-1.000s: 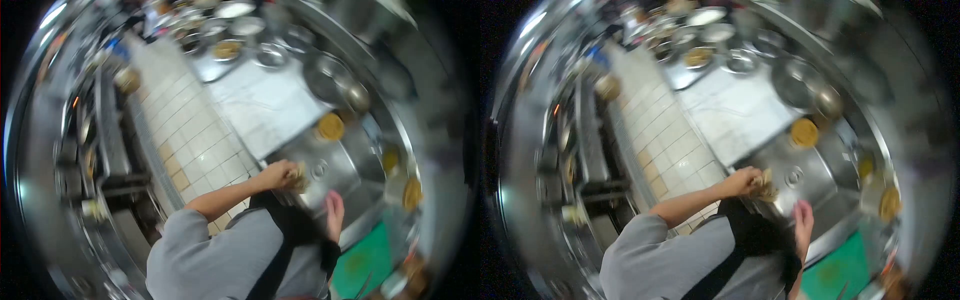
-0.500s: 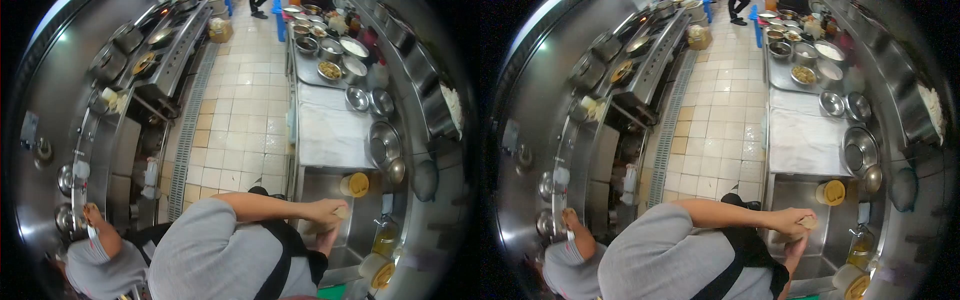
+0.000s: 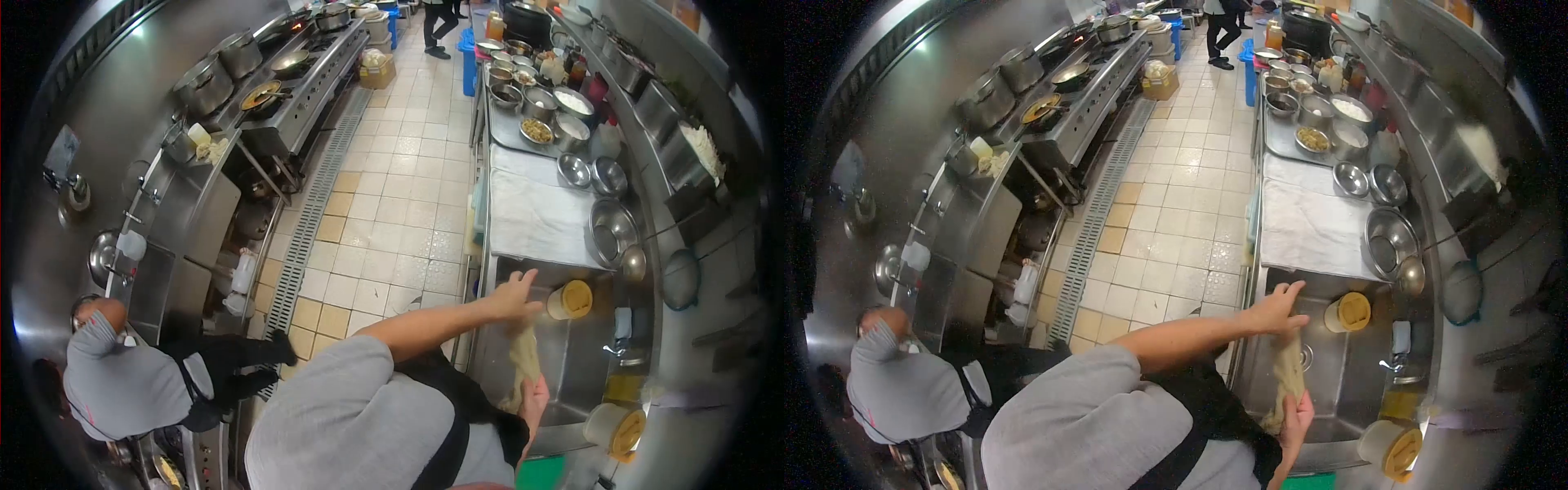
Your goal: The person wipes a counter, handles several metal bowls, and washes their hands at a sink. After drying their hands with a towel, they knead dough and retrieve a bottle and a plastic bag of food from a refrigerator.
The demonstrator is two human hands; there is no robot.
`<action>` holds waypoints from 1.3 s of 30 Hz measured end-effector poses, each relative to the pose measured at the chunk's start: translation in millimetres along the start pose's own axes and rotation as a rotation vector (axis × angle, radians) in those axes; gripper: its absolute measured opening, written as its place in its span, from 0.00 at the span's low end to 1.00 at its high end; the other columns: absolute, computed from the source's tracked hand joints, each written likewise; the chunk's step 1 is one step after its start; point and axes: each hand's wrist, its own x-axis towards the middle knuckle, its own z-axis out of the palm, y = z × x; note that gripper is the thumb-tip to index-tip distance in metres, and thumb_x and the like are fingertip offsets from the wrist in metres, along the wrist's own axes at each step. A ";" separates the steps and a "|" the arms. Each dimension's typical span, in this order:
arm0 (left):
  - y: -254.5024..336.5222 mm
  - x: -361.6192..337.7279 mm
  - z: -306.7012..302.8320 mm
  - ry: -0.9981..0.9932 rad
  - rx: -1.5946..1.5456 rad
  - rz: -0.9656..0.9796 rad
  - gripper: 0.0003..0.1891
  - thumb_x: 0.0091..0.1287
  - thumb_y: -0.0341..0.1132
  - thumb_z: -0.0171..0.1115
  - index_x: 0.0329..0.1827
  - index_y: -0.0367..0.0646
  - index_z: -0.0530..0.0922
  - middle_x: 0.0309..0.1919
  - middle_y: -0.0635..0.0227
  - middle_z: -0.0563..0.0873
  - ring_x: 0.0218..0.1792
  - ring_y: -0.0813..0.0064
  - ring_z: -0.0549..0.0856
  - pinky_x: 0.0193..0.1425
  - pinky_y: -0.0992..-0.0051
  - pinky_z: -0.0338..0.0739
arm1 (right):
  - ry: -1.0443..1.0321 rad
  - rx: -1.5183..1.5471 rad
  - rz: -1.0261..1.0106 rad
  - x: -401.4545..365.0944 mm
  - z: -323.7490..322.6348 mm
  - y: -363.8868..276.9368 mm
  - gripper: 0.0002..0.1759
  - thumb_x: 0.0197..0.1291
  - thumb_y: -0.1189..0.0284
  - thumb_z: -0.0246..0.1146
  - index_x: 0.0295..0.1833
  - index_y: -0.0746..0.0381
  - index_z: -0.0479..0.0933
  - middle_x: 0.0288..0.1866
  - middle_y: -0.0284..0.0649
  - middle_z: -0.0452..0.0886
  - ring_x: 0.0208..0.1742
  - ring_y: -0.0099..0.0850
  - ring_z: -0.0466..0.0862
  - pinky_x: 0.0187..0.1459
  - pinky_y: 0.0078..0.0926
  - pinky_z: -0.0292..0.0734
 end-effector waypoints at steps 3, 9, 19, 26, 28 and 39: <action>-5.8 -4.0 3.8 -0.056 0.183 0.157 0.36 0.66 0.55 0.64 0.70 0.37 0.71 0.63 0.37 0.74 0.60 0.41 0.79 0.67 0.58 0.73 | 0.071 -0.061 0.083 6.4 8.4 -20.7 0.17 0.70 0.74 0.61 0.61 0.69 0.78 0.49 0.37 0.85 0.47 0.24 0.82 0.51 0.23 0.76; 24.7 -52.2 39.1 -0.745 -0.625 0.183 0.29 0.75 0.56 0.55 0.60 0.36 0.79 0.55 0.53 0.85 0.60 0.61 0.82 0.66 0.63 0.72 | 0.083 -0.189 0.028 14.5 10.7 -36.7 0.11 0.69 0.72 0.64 0.51 0.68 0.80 0.44 0.34 0.85 0.42 0.19 0.81 0.45 0.19 0.75; 25.4 -42.9 -31.2 -0.743 -0.431 0.324 0.24 0.59 0.42 0.77 0.51 0.37 0.79 0.39 0.69 0.85 0.43 0.77 0.82 0.49 0.73 0.76 | 0.347 -0.047 -0.236 4.2 10.8 -55.2 0.15 0.70 0.66 0.64 0.52 0.67 0.79 0.43 0.36 0.84 0.40 0.23 0.81 0.43 0.21 0.75; 78.1 -49.3 -30.7 -0.554 -0.956 0.198 0.29 0.60 0.37 0.77 0.60 0.38 0.72 0.47 0.69 0.82 0.48 0.81 0.80 0.51 0.78 0.77 | 0.162 0.143 -0.167 18.4 36.1 -12.5 0.21 0.75 0.64 0.60 0.66 0.63 0.71 0.61 0.37 0.79 0.61 0.28 0.77 0.59 0.30 0.72; 87.6 -46.1 -22.0 -0.435 -1.009 0.194 0.29 0.61 0.38 0.77 0.60 0.37 0.71 0.47 0.69 0.82 0.48 0.81 0.80 0.52 0.78 0.77 | 0.341 0.142 -0.106 16.9 44.2 -10.1 0.24 0.75 0.57 0.58 0.68 0.59 0.71 0.62 0.34 0.79 0.64 0.29 0.76 0.62 0.33 0.71; 93.8 -75.0 11.7 -0.436 -0.783 0.379 0.15 0.70 0.44 0.67 0.41 0.41 0.76 0.33 0.68 0.80 0.37 0.77 0.79 0.42 0.72 0.75 | 0.254 0.593 -0.025 26.1 12.7 24.7 0.28 0.75 0.50 0.53 0.70 0.57 0.68 0.63 0.35 0.77 0.63 0.30 0.78 0.61 0.32 0.74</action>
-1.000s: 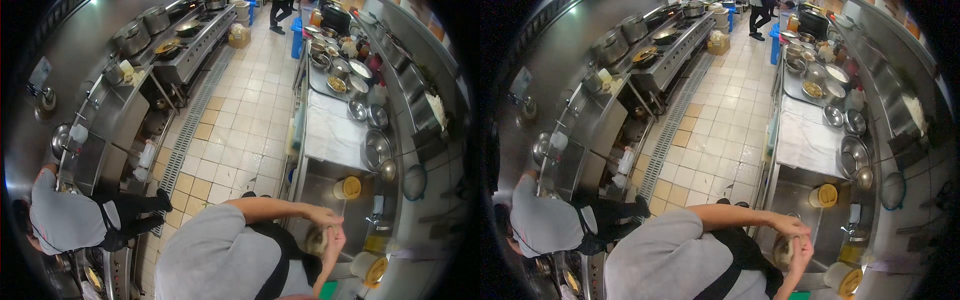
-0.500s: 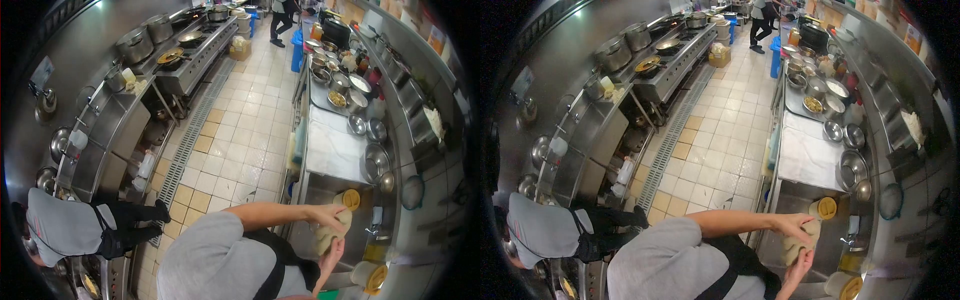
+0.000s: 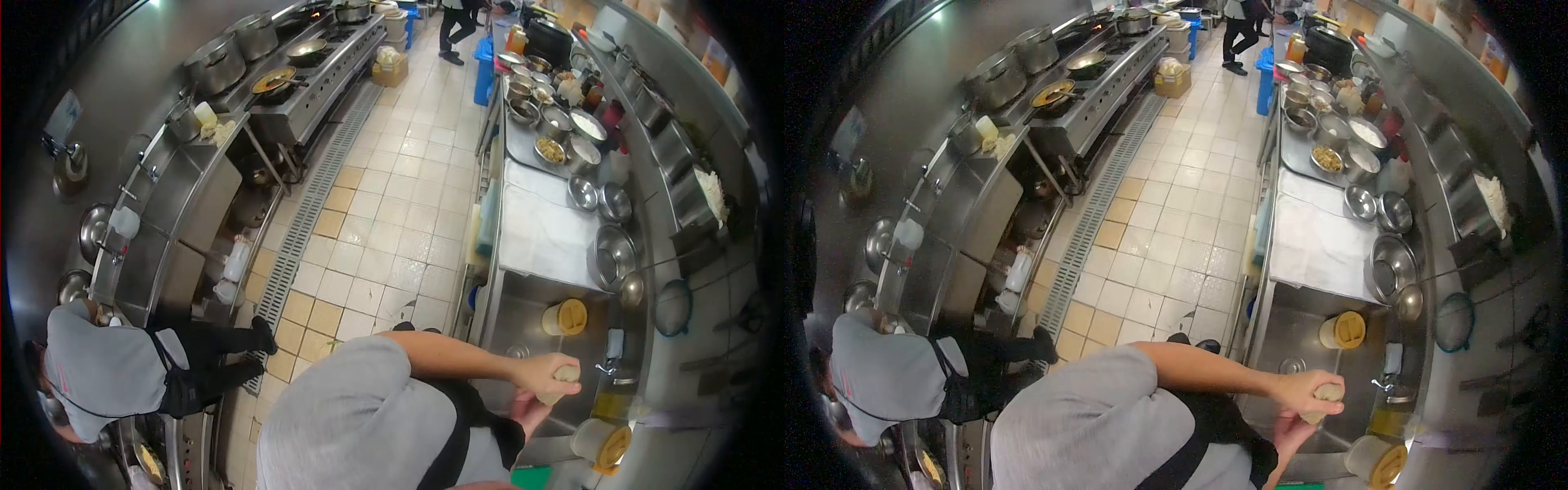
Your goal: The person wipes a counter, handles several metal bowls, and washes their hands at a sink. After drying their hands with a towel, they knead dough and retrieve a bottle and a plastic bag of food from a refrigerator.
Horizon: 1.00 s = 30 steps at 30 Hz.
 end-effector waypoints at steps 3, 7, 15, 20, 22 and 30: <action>-4.6 -3.8 2.4 -0.031 0.220 0.014 0.18 0.71 0.49 0.64 0.49 0.41 0.77 0.38 0.61 0.82 0.42 0.70 0.82 0.48 0.72 0.76 | 0.074 -0.075 -0.136 1.5 5.2 -20.4 0.28 0.75 0.53 0.53 0.70 0.60 0.68 0.64 0.37 0.76 0.63 0.30 0.78 0.62 0.31 0.73; -31.6 8.3 10.7 0.460 0.457 0.200 0.26 0.73 0.50 0.61 0.65 0.42 0.73 0.52 0.56 0.81 0.54 0.67 0.81 0.60 0.73 0.74 | -0.010 -0.348 -0.139 5.0 36.2 -39.6 0.31 0.79 0.52 0.48 0.75 0.62 0.62 0.69 0.42 0.71 0.68 0.32 0.74 0.67 0.35 0.70; -10.6 -15.3 30.3 0.314 -0.002 -0.159 0.26 0.73 0.47 0.63 0.66 0.39 0.72 0.54 0.57 0.81 0.59 0.69 0.80 0.64 0.71 0.73 | 0.013 -0.633 -0.430 3.8 68.9 -41.5 0.38 0.79 0.45 0.41 0.82 0.59 0.53 0.78 0.43 0.61 0.74 0.39 0.68 0.74 0.38 0.62; 7.7 -13.6 34.7 0.279 0.102 -0.163 0.22 0.69 0.49 0.67 0.56 0.42 0.77 0.46 0.59 0.84 0.56 0.63 0.82 0.63 0.65 0.73 | -0.134 -0.263 -0.183 -11.2 60.0 -30.4 0.37 0.75 0.43 0.46 0.76 0.58 0.62 0.74 0.43 0.68 0.69 0.39 0.73 0.69 0.41 0.69; 11.5 -9.4 32.1 0.167 0.188 -0.194 0.23 0.69 0.51 0.65 0.55 0.42 0.78 0.47 0.58 0.84 0.55 0.60 0.82 0.64 0.64 0.72 | -0.097 -0.163 -0.148 -11.3 53.3 -24.1 0.38 0.74 0.42 0.47 0.77 0.57 0.61 0.74 0.43 0.68 0.69 0.39 0.74 0.68 0.41 0.70; -1.0 14.5 -18.5 0.004 1.089 -0.133 0.29 0.69 0.62 0.58 0.56 0.45 0.80 0.48 0.56 0.84 0.59 0.59 0.79 0.62 0.67 0.71 | -0.054 0.205 0.049 -16.7 14.9 -15.9 0.37 0.69 0.42 0.56 0.73 0.56 0.63 0.61 0.41 0.75 0.55 0.31 0.80 0.44 0.32 0.84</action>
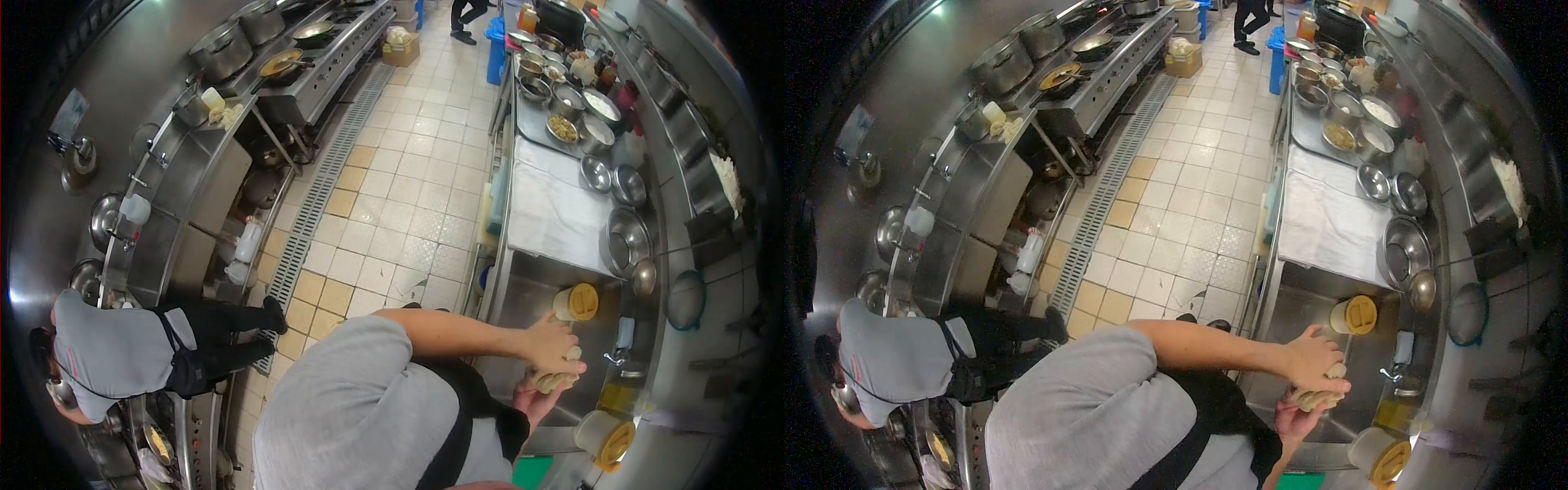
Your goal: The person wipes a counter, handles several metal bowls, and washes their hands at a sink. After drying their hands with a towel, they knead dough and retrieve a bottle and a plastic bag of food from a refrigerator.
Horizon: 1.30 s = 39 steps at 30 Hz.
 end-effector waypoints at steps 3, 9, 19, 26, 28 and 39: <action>-18.6 4.9 0.1 -0.434 -0.773 -0.141 0.30 0.70 0.61 0.59 0.62 0.46 0.79 0.51 0.59 0.84 0.60 0.65 0.79 0.61 0.67 0.73 | -0.304 -0.105 0.184 4.2 -7.4 -8.5 0.35 0.66 0.43 0.62 0.67 0.56 0.65 0.48 0.36 0.76 0.41 0.27 0.78 0.27 0.23 0.75; -38.5 -5.4 24.0 -0.904 -1.777 -0.237 0.31 0.71 0.61 0.60 0.63 0.43 0.77 0.49 0.64 0.87 0.40 0.75 0.86 0.39 0.77 0.81 | -0.366 -0.044 0.342 3.9 39.2 3.1 0.28 0.60 0.51 0.67 0.55 0.57 0.68 0.34 0.31 0.72 0.28 0.21 0.71 0.19 0.16 0.65; 8.3 18.0 5.6 -0.337 -0.571 0.042 0.18 0.65 0.47 0.65 0.42 0.40 0.86 0.50 0.55 0.88 0.51 0.63 0.86 0.68 0.52 0.70 | 0.104 -0.645 0.054 27.3 20.3 -5.0 0.07 0.62 0.68 0.64 0.43 0.56 0.73 0.28 0.28 0.72 0.20 0.20 0.67 0.22 0.19 0.59; 2.0 43.8 41.9 -0.354 -0.431 -0.193 0.27 0.65 0.48 0.65 0.62 0.41 0.78 0.50 0.54 0.86 0.62 0.53 0.80 0.75 0.39 0.57 | 0.231 -0.641 0.054 44.9 2.6 -5.6 0.07 0.63 0.73 0.60 0.46 0.55 0.76 0.25 0.27 0.69 0.18 0.18 0.63 0.19 0.16 0.56; -17.5 31.1 30.6 -0.430 -0.848 -0.063 0.31 0.67 0.49 0.64 0.69 0.43 0.70 0.51 0.56 0.85 0.62 0.56 0.80 0.72 0.45 0.64 | 0.174 -0.476 0.125 29.7 14.8 -11.9 0.06 0.64 0.72 0.59 0.46 0.55 0.75 0.25 0.27 0.67 0.17 0.18 0.62 0.18 0.16 0.55; -42.0 27.9 81.7 -0.870 -2.110 0.088 0.49 0.62 0.71 0.61 0.82 0.59 0.55 0.68 0.52 0.74 0.68 0.48 0.74 0.66 0.49 0.73 | -0.344 0.211 0.293 21.3 41.6 6.7 0.20 0.66 0.53 0.57 0.49 0.59 0.66 0.24 0.35 0.72 0.10 0.21 0.67 0.09 0.17 0.58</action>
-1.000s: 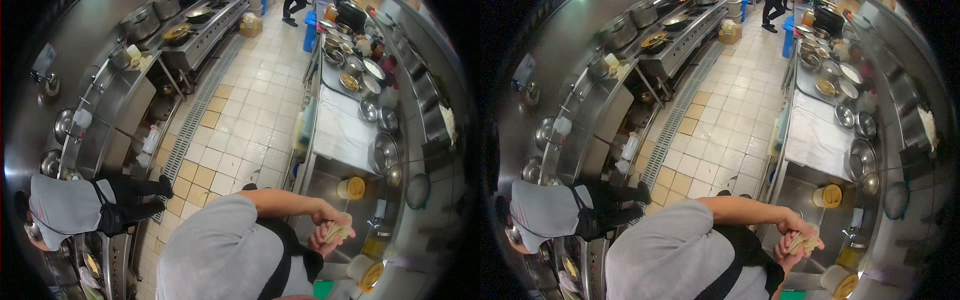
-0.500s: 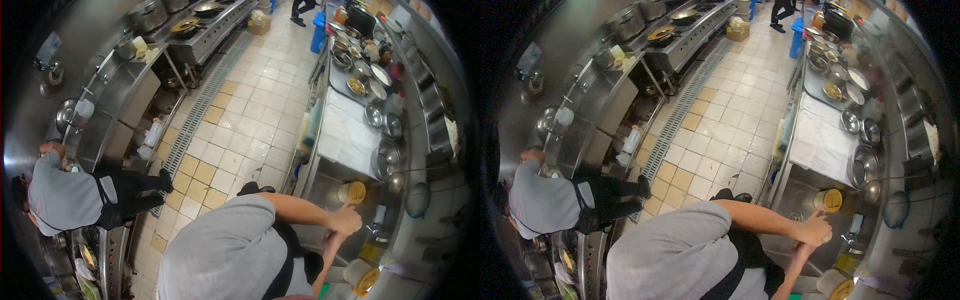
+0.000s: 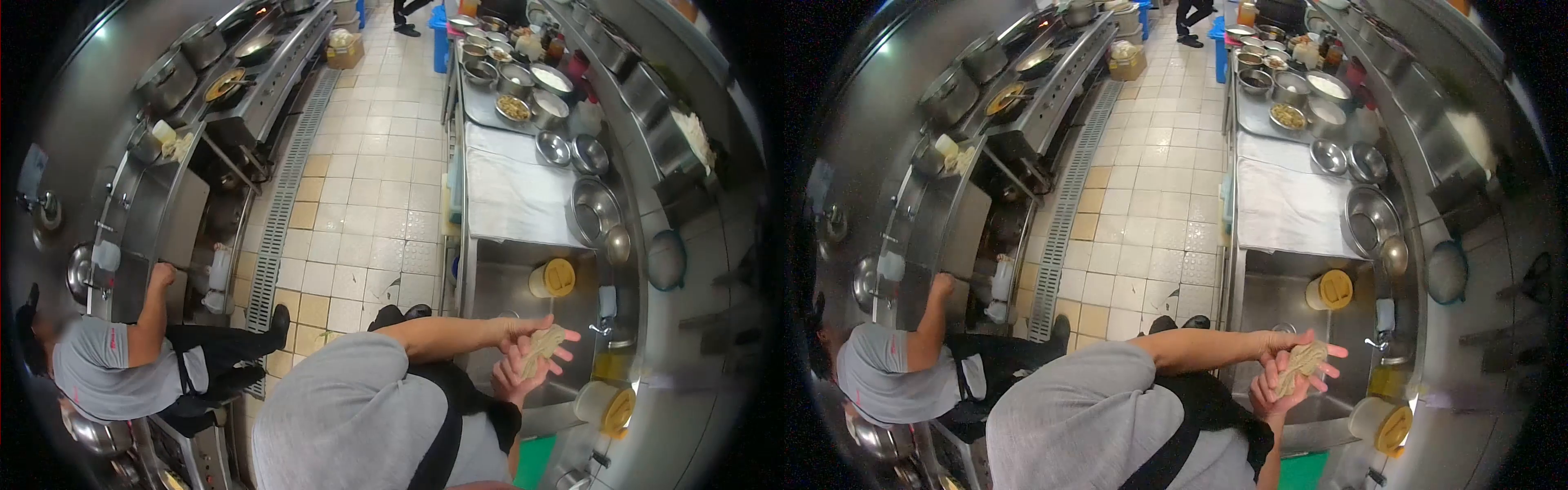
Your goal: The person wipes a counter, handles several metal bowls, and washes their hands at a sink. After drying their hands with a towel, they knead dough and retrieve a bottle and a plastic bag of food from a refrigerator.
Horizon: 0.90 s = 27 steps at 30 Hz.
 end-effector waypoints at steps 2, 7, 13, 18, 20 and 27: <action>12.2 1.2 30.9 -0.072 -0.045 -0.004 0.55 0.58 0.72 0.64 0.82 0.53 0.53 0.68 0.48 0.72 0.67 0.41 0.73 0.67 0.47 0.72 | 0.010 0.018 -0.035 -0.7 1.3 3.2 0.21 0.66 0.53 0.57 0.49 0.59 0.66 0.25 0.35 0.73 0.10 0.22 0.68 0.08 0.17 0.58; 27.0 5.6 27.5 -0.147 0.198 -0.053 0.27 0.65 0.46 0.72 0.59 0.34 0.77 0.54 0.47 0.85 0.57 0.52 0.84 0.63 0.53 0.78 | -0.107 0.021 0.023 -0.2 2.5 1.7 0.20 0.65 0.54 0.57 0.48 0.59 0.67 0.25 0.33 0.72 0.12 0.21 0.66 0.12 0.18 0.59; 39.2 12.4 46.5 0.203 0.731 -0.345 0.15 0.67 0.42 0.70 0.40 0.36 0.83 0.38 0.58 0.90 0.40 0.70 0.88 0.41 0.71 0.83 | 0.270 -0.310 -0.001 -15.3 -43.4 -2.3 0.13 0.64 0.61 0.60 0.44 0.58 0.68 0.21 0.29 0.66 0.13 0.20 0.62 0.17 0.20 0.54; 26.3 26.8 55.6 0.289 1.347 -0.241 0.25 0.70 0.54 0.64 0.36 0.34 0.82 0.32 0.56 0.88 0.35 0.69 0.87 0.37 0.65 0.79 | 0.492 -0.748 -0.175 -13.9 -49.7 -12.2 0.12 0.67 0.60 0.60 0.41 0.58 0.71 0.23 0.29 0.69 0.16 0.21 0.67 0.20 0.20 0.59; 13.4 36.9 50.0 0.658 1.470 -0.125 0.30 0.69 0.59 0.59 0.34 0.33 0.84 0.28 0.53 0.87 0.30 0.64 0.86 0.40 0.63 0.79 | 0.535 -0.889 -0.401 -4.3 -56.7 -19.5 0.08 0.62 0.70 0.65 0.40 0.63 0.76 0.26 0.32 0.76 0.20 0.27 0.76 0.30 0.26 0.74; 0.3 47.2 7.8 0.997 1.071 -0.088 0.30 0.69 0.60 0.61 0.27 0.37 0.79 0.22 0.64 0.82 0.26 0.74 0.80 0.31 0.70 0.74 | 0.608 -1.654 -0.753 24.2 -48.0 -30.7 0.15 0.59 0.76 0.64 0.51 0.70 0.78 0.39 0.49 0.87 0.38 0.48 0.87 0.41 0.38 0.80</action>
